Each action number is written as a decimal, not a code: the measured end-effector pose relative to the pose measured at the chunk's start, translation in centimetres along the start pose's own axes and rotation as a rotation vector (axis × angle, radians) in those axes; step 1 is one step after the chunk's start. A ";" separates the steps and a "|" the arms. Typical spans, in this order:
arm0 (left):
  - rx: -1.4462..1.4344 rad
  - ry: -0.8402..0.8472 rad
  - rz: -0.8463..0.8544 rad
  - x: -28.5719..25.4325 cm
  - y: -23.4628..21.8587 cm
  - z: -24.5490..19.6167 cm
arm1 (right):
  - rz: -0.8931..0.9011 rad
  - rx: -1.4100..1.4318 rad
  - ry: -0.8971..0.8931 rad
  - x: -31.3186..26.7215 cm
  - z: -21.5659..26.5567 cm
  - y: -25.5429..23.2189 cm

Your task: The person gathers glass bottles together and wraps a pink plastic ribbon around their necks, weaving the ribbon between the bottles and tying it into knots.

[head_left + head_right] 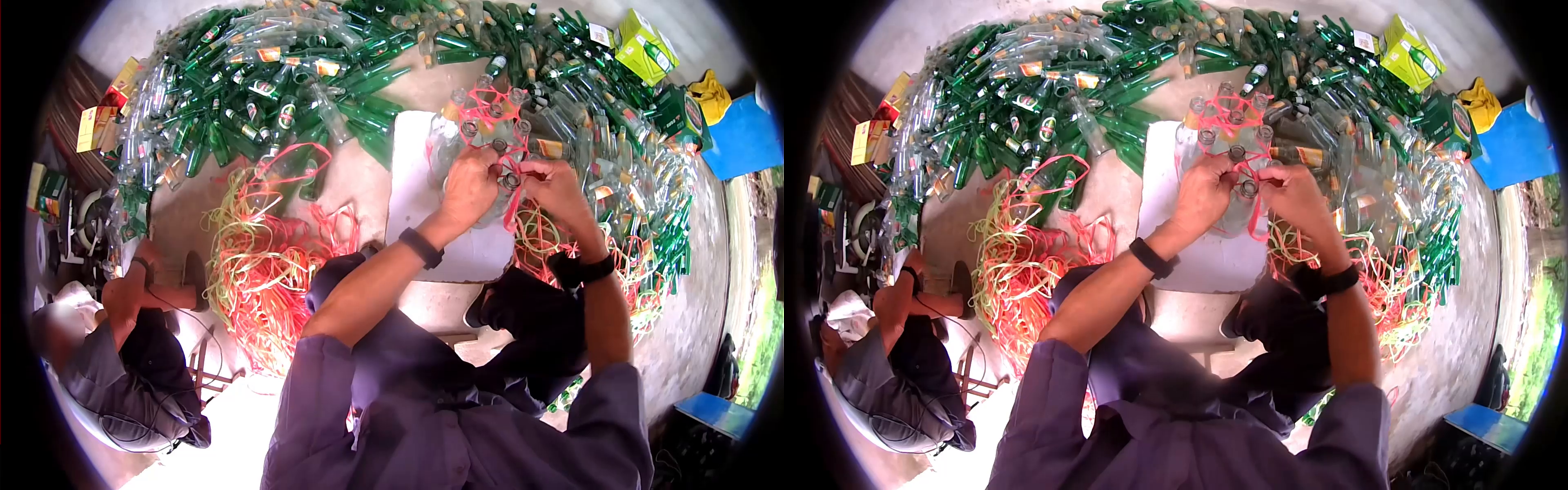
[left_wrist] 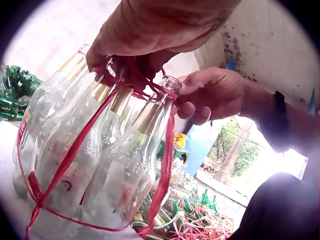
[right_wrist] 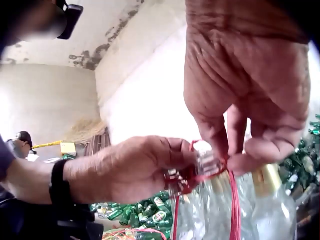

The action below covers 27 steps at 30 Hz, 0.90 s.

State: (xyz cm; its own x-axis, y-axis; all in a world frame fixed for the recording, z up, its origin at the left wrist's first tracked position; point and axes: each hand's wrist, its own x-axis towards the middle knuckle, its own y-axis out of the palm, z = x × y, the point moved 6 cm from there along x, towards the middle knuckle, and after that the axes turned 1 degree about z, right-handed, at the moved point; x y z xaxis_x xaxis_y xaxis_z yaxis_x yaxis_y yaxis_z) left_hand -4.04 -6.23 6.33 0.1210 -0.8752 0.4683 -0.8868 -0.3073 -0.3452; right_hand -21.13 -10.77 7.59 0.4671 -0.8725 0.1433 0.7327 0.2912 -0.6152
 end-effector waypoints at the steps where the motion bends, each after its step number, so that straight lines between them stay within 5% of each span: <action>1: -0.005 -0.004 -0.020 0.0 0.0 0.1 | 0.137 0.011 0.188 0.1 0.5 -0.6; 3: -0.003 -0.016 -0.019 0.0 0.0 0.1 | 0.329 -0.051 0.429 0.2 3.4 -2.8; 12: 0.026 -0.026 -0.012 0.2 0.2 0.1 | 0.172 -0.057 0.339 -2.8 11.6 -12.3; 16: 0.005 -0.020 -0.016 0.1 0.2 0.2 | 0.360 0.459 0.277 -6.5 18.1 -11.0; 18: -0.002 -0.037 -0.004 0.3 0.1 -0.1 | 0.418 0.336 0.283 -7.0 19.3 -9.7; 20: -0.006 -0.060 0.003 0.3 -0.2 -0.1 | 0.463 0.199 0.221 -5.7 17.9 -7.6; 27: -0.045 -0.090 -0.025 0.1 0.1 0.5 | 0.090 -0.343 0.062 0.2 6.2 -1.9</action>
State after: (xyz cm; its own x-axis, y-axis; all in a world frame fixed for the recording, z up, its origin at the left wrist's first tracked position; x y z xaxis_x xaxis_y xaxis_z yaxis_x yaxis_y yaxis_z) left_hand -3.85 -6.55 5.97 0.1812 -0.8982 0.4006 -0.9018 -0.3143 -0.2967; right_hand -19.34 -9.05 13.57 0.4835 -0.8746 0.0355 0.4758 0.2286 -0.8493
